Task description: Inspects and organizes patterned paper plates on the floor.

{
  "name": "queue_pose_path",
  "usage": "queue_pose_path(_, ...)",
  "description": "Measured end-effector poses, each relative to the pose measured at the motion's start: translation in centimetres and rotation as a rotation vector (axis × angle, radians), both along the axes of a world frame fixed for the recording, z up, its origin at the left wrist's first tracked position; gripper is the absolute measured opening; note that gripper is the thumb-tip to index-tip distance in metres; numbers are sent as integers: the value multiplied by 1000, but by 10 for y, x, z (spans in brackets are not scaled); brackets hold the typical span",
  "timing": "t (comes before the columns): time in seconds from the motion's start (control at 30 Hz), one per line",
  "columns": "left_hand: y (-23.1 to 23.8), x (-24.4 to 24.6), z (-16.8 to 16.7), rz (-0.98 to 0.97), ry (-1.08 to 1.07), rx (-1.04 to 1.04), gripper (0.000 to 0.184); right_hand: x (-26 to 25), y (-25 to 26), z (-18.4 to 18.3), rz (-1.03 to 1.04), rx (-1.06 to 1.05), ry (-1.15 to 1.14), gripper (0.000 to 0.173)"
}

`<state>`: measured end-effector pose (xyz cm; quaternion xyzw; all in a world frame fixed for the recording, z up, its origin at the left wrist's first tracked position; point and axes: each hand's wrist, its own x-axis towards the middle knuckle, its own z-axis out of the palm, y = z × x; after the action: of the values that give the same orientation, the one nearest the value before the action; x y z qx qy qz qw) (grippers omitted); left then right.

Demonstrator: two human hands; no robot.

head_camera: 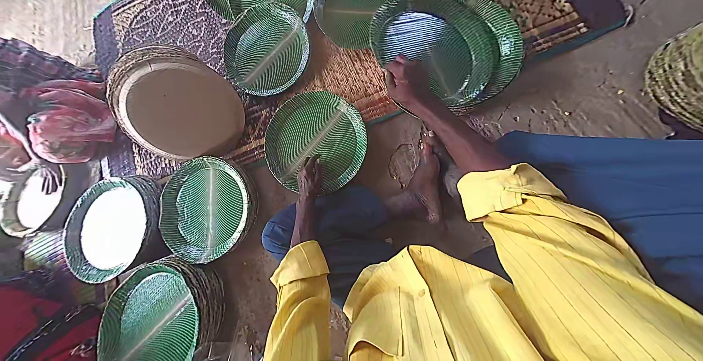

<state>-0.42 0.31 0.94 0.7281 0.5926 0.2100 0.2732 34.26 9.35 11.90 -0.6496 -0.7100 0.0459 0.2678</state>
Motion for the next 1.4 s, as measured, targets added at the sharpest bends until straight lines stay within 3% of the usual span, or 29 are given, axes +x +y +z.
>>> queue_pose_path(0.1,-2,-1,-1,126,-47,393,41,-64,-18,-11,320,147,13,21)
queue_pose_path(0.23,-8,-7,-5,191,-12,732,42,-141,-65,-68,801,-105,-127,15)
queue_pose_path(0.3,-10,-8,-4,168,23,738,39,-161,-87,-90,974,-337,-234,18)
queue_pose_path(0.37,-11,-7,0,119,75,534,35,-169,-97,-94,1024,-495,-297,18)
queue_pose_path(0.43,-7,-7,0,46,153,190,37,-162,-89,-87,983,-504,-287,16)
queue_pose_path(0.5,2,-5,-4,-19,222,17,37,-139,-65,-73,905,-472,-254,20)
queue_pose_path(0.67,2,-2,-11,-200,205,82,39,-38,-9,-29,428,-254,-59,24)
queue_pose_path(0.77,-2,6,-11,-343,169,72,46,18,-2,-11,42,-315,72,34)
queue_pose_path(0.83,-2,10,-10,-403,150,55,50,46,-2,-17,-89,-402,119,41)
queue_pose_path(0.97,0,12,-17,-474,69,71,52,65,-11,-36,-104,-491,71,37)
queue_pose_path(1.27,2,-1,-17,-281,3,132,52,64,-9,-36,-161,-520,197,30)
queue_pose_path(1.4,2,1,-15,-276,8,137,48,62,-9,-37,-171,-506,124,30)
